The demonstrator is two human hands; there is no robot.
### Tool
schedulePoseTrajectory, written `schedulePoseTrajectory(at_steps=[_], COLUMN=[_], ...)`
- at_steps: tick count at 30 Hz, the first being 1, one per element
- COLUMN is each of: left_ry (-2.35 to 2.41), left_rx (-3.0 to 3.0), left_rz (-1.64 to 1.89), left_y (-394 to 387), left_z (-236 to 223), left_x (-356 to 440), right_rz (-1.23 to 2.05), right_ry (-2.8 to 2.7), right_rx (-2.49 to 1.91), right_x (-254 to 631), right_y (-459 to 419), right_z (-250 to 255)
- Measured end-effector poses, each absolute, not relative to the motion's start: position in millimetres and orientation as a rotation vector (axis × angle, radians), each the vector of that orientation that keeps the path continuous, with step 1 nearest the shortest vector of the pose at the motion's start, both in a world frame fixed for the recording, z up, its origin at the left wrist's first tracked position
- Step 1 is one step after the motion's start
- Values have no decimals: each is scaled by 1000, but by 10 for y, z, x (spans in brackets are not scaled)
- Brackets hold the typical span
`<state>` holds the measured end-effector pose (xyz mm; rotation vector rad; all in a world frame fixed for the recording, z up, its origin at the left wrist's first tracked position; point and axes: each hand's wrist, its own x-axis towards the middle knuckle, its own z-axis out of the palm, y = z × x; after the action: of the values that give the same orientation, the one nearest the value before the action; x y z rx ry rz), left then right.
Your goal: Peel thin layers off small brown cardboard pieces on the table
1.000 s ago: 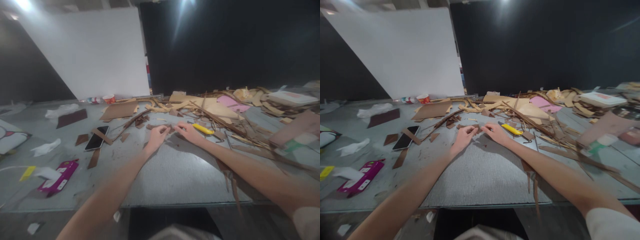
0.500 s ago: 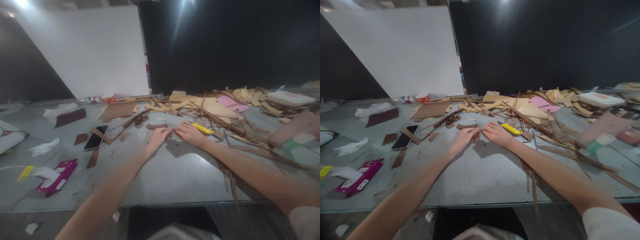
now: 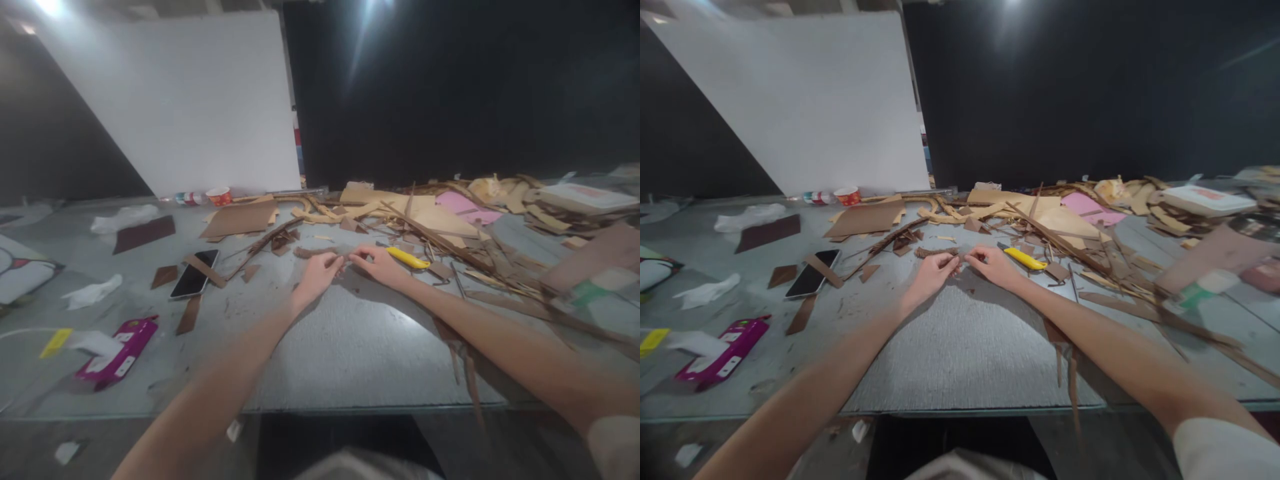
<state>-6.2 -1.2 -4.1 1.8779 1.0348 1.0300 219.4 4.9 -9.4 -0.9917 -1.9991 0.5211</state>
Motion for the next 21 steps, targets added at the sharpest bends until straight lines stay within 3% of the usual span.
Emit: schedulePoseTrajectory(at_steps=[13,18,21], left_ry=[1083,1175,1083], left_rx=[1711,2126,2501], left_rz=[895,1075,1011], left_y=[34,-55,-82], left_z=[-64,21,48], left_x=[-46,-87,-131], right_rz=[187,179,185], right_ry=[-2120,-2105,-2102], right_rx=[-670,-735,-760], right_x=[2232,2245,2252], right_y=[94,122,136], right_z=[-172,-199,-213])
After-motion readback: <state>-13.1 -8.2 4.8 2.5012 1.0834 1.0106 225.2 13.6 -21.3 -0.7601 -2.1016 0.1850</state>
